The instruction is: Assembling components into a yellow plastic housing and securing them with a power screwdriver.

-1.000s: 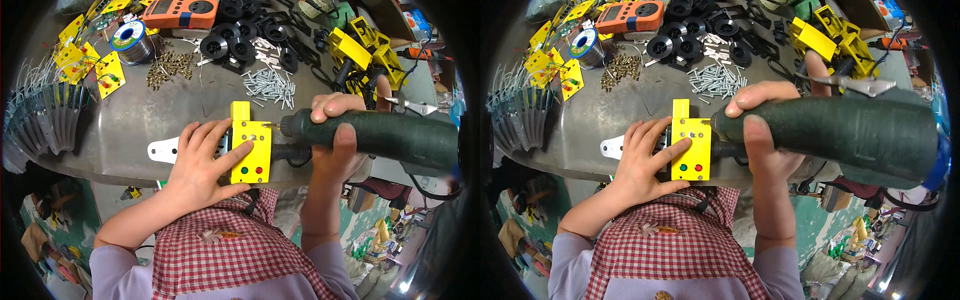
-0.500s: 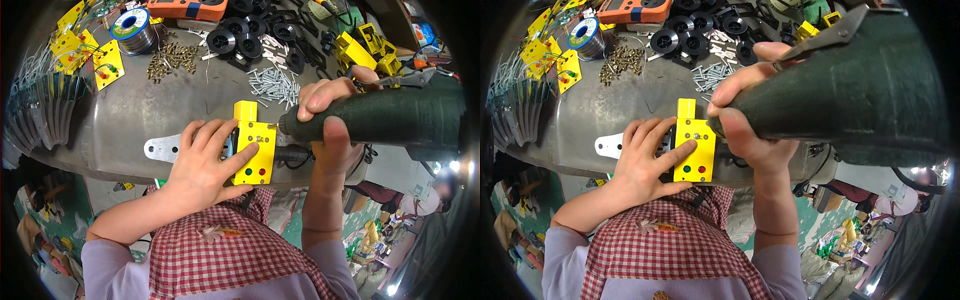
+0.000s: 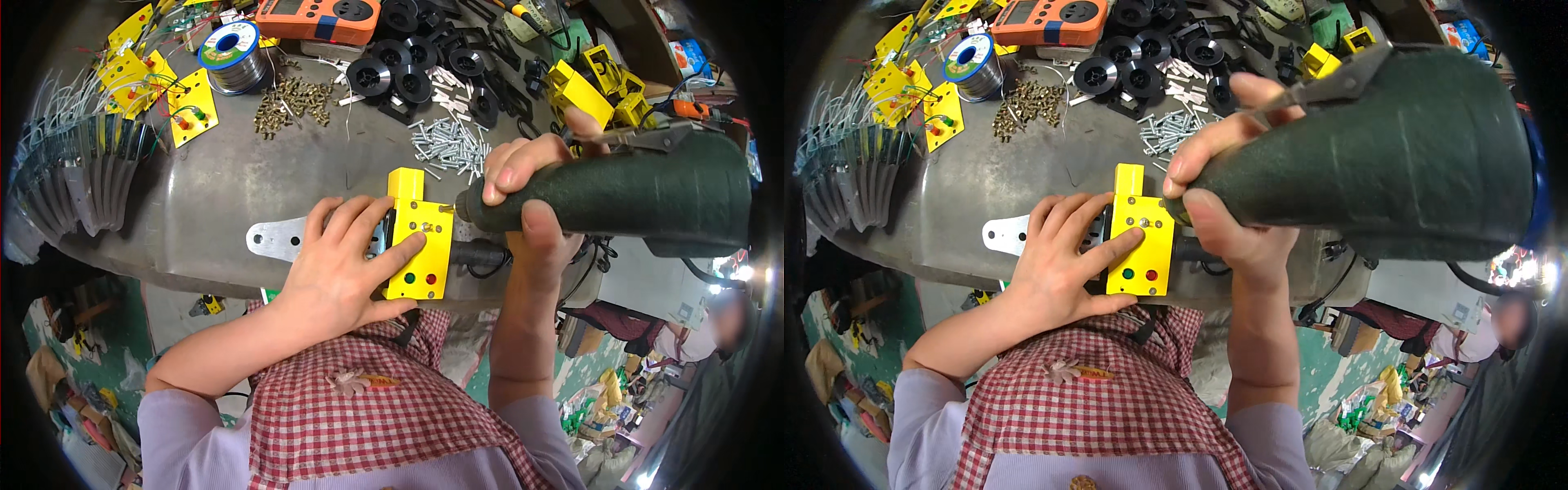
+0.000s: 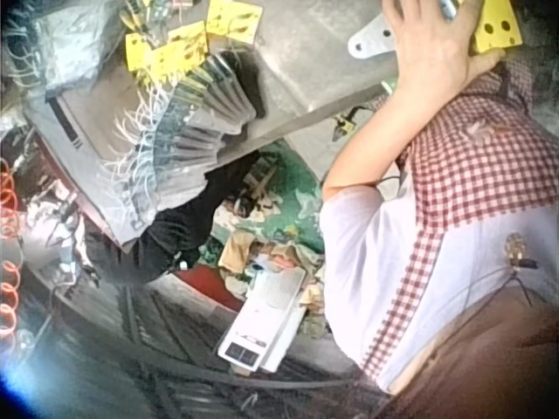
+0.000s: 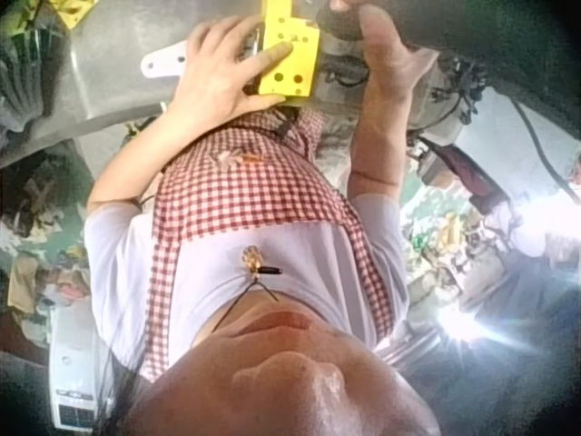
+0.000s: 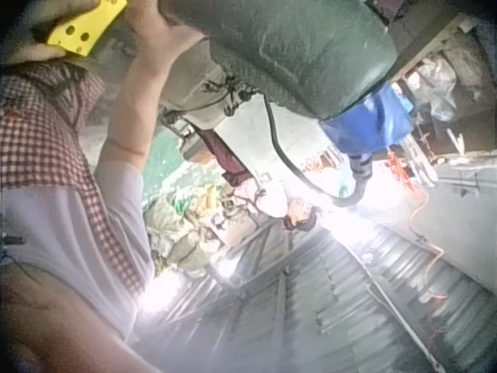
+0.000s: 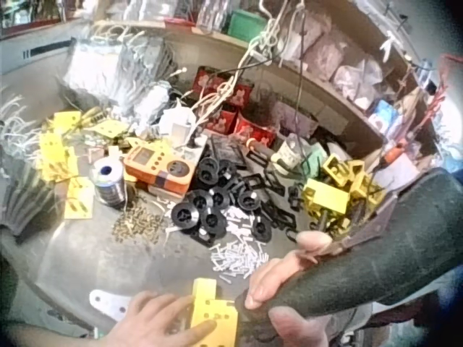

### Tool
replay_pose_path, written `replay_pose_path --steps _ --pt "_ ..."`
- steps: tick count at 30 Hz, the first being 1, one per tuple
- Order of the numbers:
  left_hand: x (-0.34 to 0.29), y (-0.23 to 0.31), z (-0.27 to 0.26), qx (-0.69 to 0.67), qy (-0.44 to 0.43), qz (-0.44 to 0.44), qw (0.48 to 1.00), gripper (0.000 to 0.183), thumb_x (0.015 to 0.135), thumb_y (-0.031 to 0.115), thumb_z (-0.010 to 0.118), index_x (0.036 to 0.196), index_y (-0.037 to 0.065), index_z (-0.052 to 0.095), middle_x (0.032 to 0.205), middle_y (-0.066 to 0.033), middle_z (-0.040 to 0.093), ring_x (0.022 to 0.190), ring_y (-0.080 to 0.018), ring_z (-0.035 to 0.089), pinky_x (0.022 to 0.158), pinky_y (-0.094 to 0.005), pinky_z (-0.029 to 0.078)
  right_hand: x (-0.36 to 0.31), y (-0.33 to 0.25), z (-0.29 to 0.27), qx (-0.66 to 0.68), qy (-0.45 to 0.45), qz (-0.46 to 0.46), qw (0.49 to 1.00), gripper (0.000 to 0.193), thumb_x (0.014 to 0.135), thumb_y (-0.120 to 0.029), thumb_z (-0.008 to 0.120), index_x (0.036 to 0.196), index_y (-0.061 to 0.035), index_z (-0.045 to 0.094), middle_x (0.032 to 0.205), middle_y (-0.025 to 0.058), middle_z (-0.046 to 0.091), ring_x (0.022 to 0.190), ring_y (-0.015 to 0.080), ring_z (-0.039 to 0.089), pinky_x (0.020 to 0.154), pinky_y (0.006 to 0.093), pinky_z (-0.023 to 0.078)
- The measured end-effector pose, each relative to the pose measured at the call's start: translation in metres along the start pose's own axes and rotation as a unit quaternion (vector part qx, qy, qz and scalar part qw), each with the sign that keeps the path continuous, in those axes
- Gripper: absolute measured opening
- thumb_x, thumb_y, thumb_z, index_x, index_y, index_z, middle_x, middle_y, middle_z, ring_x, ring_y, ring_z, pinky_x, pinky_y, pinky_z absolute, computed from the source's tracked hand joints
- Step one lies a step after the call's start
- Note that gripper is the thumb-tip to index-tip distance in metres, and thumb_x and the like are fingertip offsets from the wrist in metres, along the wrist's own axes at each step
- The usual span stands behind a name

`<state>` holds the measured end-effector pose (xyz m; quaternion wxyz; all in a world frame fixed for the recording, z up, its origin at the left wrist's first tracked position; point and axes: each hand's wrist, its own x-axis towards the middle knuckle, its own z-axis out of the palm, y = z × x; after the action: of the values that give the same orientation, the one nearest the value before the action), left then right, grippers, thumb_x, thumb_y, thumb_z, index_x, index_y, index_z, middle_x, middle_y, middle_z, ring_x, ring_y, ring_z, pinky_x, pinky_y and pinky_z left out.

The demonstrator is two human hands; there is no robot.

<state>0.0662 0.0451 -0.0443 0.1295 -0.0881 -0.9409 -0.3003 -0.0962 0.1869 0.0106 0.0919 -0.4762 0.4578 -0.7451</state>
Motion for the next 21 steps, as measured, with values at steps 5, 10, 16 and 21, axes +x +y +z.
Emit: replay_pose_path --steps 5,10,16,21 --pt "-0.006 -0.001 0.005 -0.034 0.025 -0.013 0.999 0.069 0.063 0.042 0.080 0.125 0.018 0.060 0.133 -0.0203 0.046 0.121 -0.0383 0.044 0.100 -0.0537 0.031 -0.007 -0.015 0.024 -0.194 0.109 0.015 0.975 0.089 0.080 -0.016 0.075 0.142 0.0093 0.015 0.079 0.0107 0.062 0.071 0.0198 0.063 0.070 0.0312 0.052" --pt "-0.010 -0.002 0.003 -0.050 -0.009 -0.008 0.999 0.074 0.070 0.046 0.076 0.134 0.020 0.052 0.140 -0.0210 0.039 0.130 -0.0391 0.037 0.108 -0.0572 0.024 -0.009 -0.023 0.038 -0.177 0.098 -0.076 0.976 0.096 0.082 -0.028 0.077 0.144 0.0048 0.011 0.075 0.0096 0.060 0.063 0.0225 0.060 0.062 0.0360 0.049" --pt "-0.013 -0.028 -0.022 -0.101 0.060 -0.036 0.992 0.051 0.075 0.035 0.075 0.119 0.013 0.061 0.120 -0.0168 0.055 0.113 -0.0343 0.052 0.097 -0.0480 0.039 0.005 -0.053 0.022 -0.123 0.092 -0.085 0.984 0.081 0.083 -0.033 0.065 0.146 -0.0045 0.022 0.084 0.0026 0.048 0.072 0.0125 0.046 0.075 0.0325 0.035" --pt "0.002 -0.102 -0.056 0.001 0.195 -0.240 0.951 0.017 0.074 0.012 0.075 0.081 0.004 0.062 0.084 -0.0135 0.060 0.083 -0.0332 0.059 0.072 -0.0427 0.049 -0.016 -0.044 0.014 -0.129 0.183 -0.031 0.974 0.088 0.084 -0.036 0.068 0.147 -0.0013 0.017 0.081 0.0034 0.052 0.066 0.0135 0.051 0.067 0.0316 0.039"
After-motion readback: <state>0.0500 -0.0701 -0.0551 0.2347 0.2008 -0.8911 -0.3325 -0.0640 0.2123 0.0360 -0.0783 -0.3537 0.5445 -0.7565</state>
